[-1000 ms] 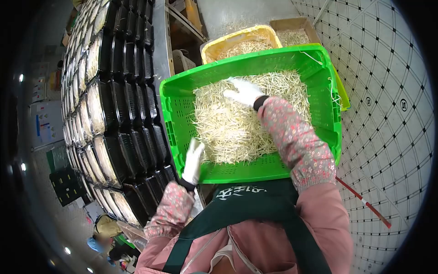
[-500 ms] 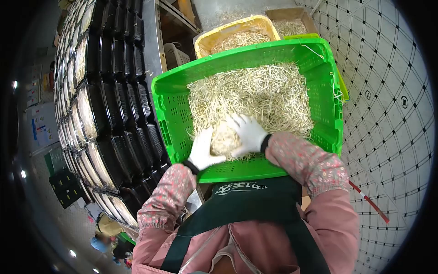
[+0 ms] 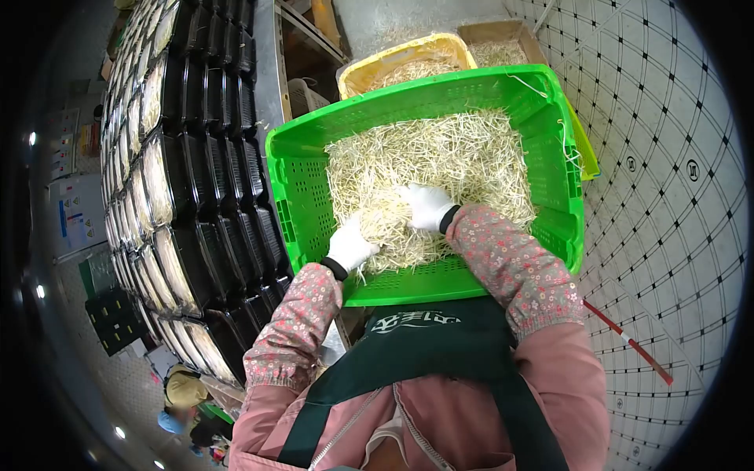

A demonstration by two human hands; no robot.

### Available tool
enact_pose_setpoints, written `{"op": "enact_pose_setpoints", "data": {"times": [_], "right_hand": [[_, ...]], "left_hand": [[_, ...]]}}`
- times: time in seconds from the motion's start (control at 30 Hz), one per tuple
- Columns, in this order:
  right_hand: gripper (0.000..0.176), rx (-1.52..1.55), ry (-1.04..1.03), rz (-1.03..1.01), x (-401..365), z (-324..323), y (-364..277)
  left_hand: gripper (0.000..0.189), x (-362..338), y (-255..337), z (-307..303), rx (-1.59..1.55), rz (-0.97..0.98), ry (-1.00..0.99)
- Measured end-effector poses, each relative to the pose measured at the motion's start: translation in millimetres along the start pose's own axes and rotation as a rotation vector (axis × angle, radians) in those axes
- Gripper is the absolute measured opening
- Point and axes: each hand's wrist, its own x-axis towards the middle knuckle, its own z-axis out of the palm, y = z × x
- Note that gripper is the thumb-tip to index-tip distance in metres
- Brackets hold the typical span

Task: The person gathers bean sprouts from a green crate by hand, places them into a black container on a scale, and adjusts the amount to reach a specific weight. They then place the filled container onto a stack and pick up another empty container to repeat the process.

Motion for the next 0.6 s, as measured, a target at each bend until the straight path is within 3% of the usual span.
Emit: {"op": "enact_pose_setpoints", "data": {"times": [0.1,0.17,0.23,0.27,0.33,0.37,0.43,0.47,0.57,0.6], "right_hand": [[0.07,-0.018,0.168,-0.143,-2.6,-7.1,35.5],[0.063,-0.049,0.344,-0.264,5.1,-29.4,66.8],[0.064,0.262,0.262,0.082,-18.8,-79.4,49.2],[0.066,0.198,0.034,0.238,-8.7,-86.4,53.9],[0.074,0.301,0.01,0.124,7.3,-84.8,33.7],[0.079,0.354,-0.003,0.065,15.0,-80.7,27.7],[0.103,0.163,0.06,-0.297,61.4,0.0,54.3],[0.124,0.243,-0.196,0.205,48.2,-21.3,26.1],[0.136,0.312,-0.219,0.144,59.9,-11.0,51.9],[0.133,0.435,-0.12,0.095,56.0,-14.9,57.2]], "left_hand": [[0.066,-19.0,12.0,-24.8,0.148,-0.019,-0.067],[0.066,-30.4,-5.7,-29.2,0.405,0.016,-0.025],[0.071,-37.3,2.2,-34.6,0.511,0.066,-0.044],[0.072,-37.7,7.3,-34.3,0.501,0.151,-0.017],[0.076,-31.9,24.3,-31.1,0.483,0.317,0.05],[0.082,-26.5,40.9,-29.6,0.506,0.257,-0.026],[0.089,-18.6,41.8,-8.9,0.577,0.382,0.186],[0.1,-18.9,41.9,-6.6,0.601,0.297,0.075],[0.101,-45.5,34.5,-5.2,0.268,0.105,0.19],[0.109,-49.2,10.7,10.5,0.115,0.059,0.267]]}}
